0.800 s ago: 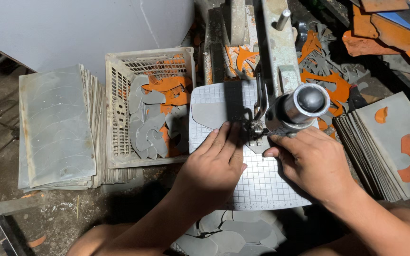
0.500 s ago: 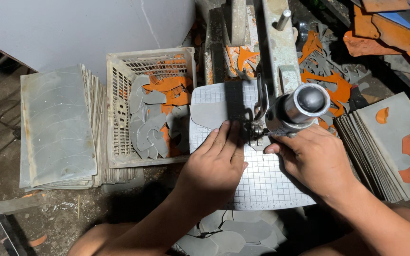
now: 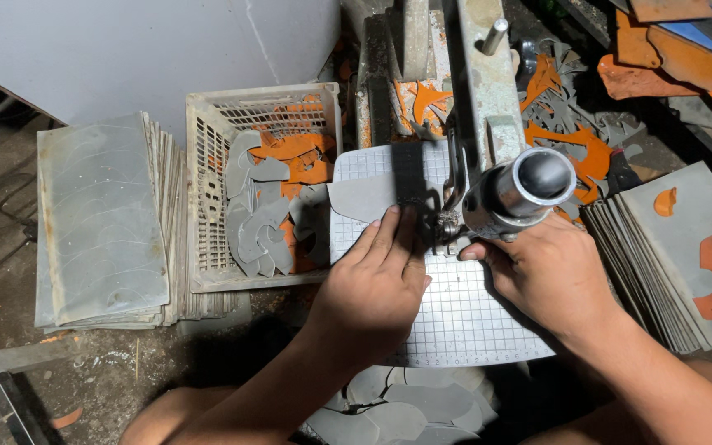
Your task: The person uses a vertical band saw to cut curved shapes from grey rubber sheets. They guide each sheet through the blade, remove the cut piece, and place it into a nearby basket, repeating the process with multiple sheets.
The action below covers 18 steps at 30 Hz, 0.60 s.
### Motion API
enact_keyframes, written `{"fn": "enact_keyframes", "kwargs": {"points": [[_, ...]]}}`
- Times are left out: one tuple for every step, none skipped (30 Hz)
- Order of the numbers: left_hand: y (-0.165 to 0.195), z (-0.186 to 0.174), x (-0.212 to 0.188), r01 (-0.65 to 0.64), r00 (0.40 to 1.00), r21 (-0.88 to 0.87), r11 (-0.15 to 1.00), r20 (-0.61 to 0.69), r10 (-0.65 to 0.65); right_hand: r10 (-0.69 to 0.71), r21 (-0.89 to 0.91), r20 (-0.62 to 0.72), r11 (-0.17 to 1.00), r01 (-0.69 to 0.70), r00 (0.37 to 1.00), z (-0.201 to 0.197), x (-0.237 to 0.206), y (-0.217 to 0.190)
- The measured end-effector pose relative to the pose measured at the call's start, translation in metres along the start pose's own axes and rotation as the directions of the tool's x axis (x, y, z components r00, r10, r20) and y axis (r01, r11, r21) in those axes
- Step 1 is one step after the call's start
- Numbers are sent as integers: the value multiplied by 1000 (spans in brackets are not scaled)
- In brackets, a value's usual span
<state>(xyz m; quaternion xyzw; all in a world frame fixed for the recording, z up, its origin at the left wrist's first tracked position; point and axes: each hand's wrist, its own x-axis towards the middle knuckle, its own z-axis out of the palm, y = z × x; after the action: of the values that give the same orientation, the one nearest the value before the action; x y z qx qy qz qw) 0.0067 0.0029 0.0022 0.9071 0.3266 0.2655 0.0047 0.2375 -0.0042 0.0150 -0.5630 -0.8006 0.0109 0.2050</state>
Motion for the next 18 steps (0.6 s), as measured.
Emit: {"fn": "enact_keyframes", "kwargs": {"points": [[0,0,0,-1,1000,-4,1000,-2,1,5,9,0,1000,-5,1000,-1,1,0],[-1,1,0,-1,1000,-7,1000,-4,1,11,17,1,1000,-11,1000,-1,1,0],[-1,1,0,-1,1000,-11,1000,-7,1,15,26,1,1000,-15,1000,-1,2,-1],[-2,2,0,0,1000,-11,1000,6,0,17,17,6,1000,-17,1000,-1,2,-1],[-2,3,0,1,1000,-12,1000,20,-1,19,9,12,1000,-20,1000,-2,3,-1],[-3,4,1,2,999,-13,1000,33,-1,21,1,16,1000,-21,1000,-2,3,-1],[-3,4,1,-1,1000,-18,1000,19,1,19,5,11,1000,-19,1000,-2,4,-1],[-3,4,0,-3,1000,-24,1000,5,3,18,10,7,1000,-18,1000,-1,4,-1],[-3,3,0,-6,1000,-29,1000,-9,5,15,14,2,1000,-15,1000,-2,5,-1],[-4,4,1,-6,1000,-33,999,-7,6,12,20,-1,1000,-12,1000,-2,5,-1],[-5,3,1,-7,1000,-38,999,-6,7,9,26,-5,1000,-9,1000,-2,6,-1],[-5,3,1,-7,1000,-41,999,-5,7,5,32,-8,999,-5,1000,-2,6,-2],[-6,3,2,-11,1000,-40,999,-11,11,14,40,-6,999,-13,1000,-2,7,-2],[-6,3,2,-16,1000,-39,999,-16,15,22,47,-5,999,-22,1000,-3,7,-3],[-7,3,2,-20,1000,-37,999,-21,19,31,55,-3,998,-31,1000,-3,8,-3],[-7,2,3,-16,1000,-36,999,-12,16,35,49,3,998,-35,999,-3,8,-4],[-7,2,3,-13,1000,-35,999,-3,13,40,43,9,998,-40,999,-3,9,-3],[-7,2,3,-10,1000,-34,999,5,10,44,37,14,998,-45,999,-3,9,-2]]}}
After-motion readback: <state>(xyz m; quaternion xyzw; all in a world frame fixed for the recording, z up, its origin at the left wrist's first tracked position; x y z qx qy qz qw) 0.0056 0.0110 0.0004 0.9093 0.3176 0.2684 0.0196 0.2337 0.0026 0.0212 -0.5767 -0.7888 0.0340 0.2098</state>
